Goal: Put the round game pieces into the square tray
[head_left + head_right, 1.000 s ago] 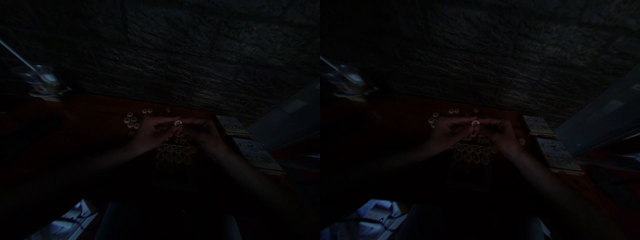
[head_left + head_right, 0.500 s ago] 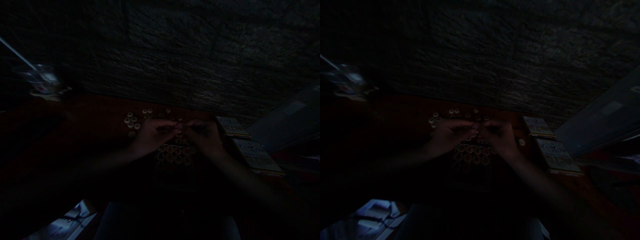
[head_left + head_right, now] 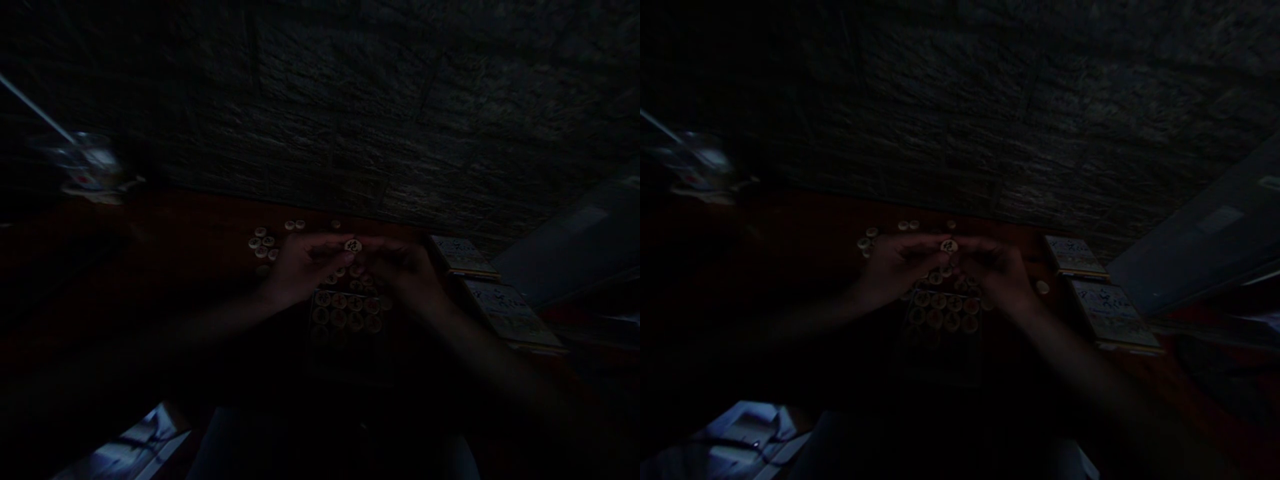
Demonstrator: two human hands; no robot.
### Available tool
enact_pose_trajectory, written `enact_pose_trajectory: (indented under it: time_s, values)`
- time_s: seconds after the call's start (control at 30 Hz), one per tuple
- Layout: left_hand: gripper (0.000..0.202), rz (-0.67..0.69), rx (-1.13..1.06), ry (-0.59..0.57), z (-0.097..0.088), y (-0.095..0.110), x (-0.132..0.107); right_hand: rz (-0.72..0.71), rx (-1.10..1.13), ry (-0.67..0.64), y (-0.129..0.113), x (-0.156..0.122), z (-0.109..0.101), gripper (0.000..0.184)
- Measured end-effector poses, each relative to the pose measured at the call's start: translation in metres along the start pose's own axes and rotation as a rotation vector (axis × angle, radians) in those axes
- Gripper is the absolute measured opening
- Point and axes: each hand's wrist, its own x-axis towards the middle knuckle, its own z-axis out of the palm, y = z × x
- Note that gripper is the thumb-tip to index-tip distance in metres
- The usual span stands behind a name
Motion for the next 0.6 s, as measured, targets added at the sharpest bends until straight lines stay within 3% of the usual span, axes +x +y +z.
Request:
enact_pose_trajectory:
  time_s: [0.3, 0.6]
  values:
    - [0.031, -0.033, 0.085, -0.016, 0.0006, 0.0023, -0.0029, -0.16, -0.091, -0.015, 0.003, 0.0, -0.0007, 0.029]
    - [0.025, -0.092, 0.031, -0.091, 0.0024, 0.0083, -0.0014, -0.327, -0.392, -0.026, 0.0008, -0.0067, -0.0026, 0.023]
